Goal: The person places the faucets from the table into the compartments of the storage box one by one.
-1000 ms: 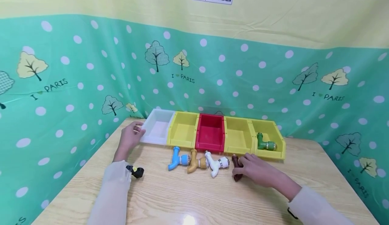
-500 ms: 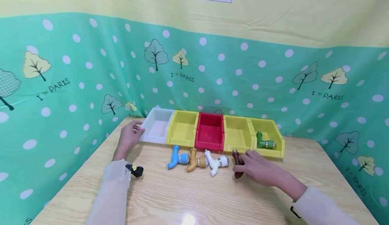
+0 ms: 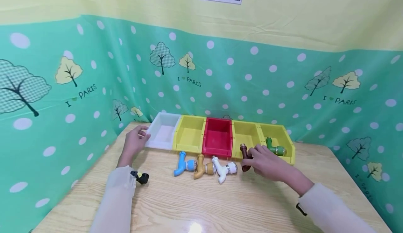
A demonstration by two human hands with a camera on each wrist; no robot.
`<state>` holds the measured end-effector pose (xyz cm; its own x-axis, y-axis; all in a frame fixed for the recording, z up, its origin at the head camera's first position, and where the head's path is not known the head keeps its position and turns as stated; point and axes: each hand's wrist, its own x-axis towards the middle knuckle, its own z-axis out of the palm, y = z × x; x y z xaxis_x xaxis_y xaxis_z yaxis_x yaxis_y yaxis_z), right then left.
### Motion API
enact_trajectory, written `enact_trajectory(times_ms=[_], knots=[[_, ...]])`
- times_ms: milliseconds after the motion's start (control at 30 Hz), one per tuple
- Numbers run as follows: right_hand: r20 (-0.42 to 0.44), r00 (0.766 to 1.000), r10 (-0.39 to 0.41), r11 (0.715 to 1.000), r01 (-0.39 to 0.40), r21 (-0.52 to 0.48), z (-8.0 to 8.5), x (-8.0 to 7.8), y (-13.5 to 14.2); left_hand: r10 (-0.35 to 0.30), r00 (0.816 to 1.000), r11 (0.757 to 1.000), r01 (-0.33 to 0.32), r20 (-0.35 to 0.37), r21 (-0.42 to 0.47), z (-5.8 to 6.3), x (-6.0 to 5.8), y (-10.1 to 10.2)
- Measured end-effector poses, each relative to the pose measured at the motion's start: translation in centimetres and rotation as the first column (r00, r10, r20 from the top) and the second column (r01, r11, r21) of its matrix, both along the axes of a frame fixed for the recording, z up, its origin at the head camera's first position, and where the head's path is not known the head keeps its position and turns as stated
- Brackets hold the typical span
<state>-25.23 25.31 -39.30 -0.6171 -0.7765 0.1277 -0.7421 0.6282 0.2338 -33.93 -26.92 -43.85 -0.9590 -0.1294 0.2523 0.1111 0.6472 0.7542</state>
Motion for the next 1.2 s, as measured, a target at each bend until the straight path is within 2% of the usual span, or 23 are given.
enact_trajectory(times_ms=[500, 667, 800, 1200], knots=[[0.015, 0.997, -0.075, 0.988, 0.076, -0.13, -0.3, -4.5, -0.6, 0.012, 1.0, 1.0, -0.012, -0.008, 0.01, -0.2, 0.1, 0.0], [0.071, 0.986, -0.153, 0.977, 0.162, -0.138, -0.5, -5.5, -0.9, 0.004, 1.0, 1.0, -0.004, -0.014, 0.012, -0.1, 0.1, 0.1], [0.077, 0.977, -0.197, 0.969, 0.206, -0.135, -0.6, -6.4, -1.0, 0.001, 1.0, 1.0, -0.001, -0.012, 0.013, 0.0, 0.2, 0.1], [0.127, 0.965, -0.231, 0.962, 0.246, -0.122, -1.4, -8.6, -1.4, 0.001, 1.0, 1.0, -0.001, -0.018, 0.01, -0.1, 0.3, 0.1]])
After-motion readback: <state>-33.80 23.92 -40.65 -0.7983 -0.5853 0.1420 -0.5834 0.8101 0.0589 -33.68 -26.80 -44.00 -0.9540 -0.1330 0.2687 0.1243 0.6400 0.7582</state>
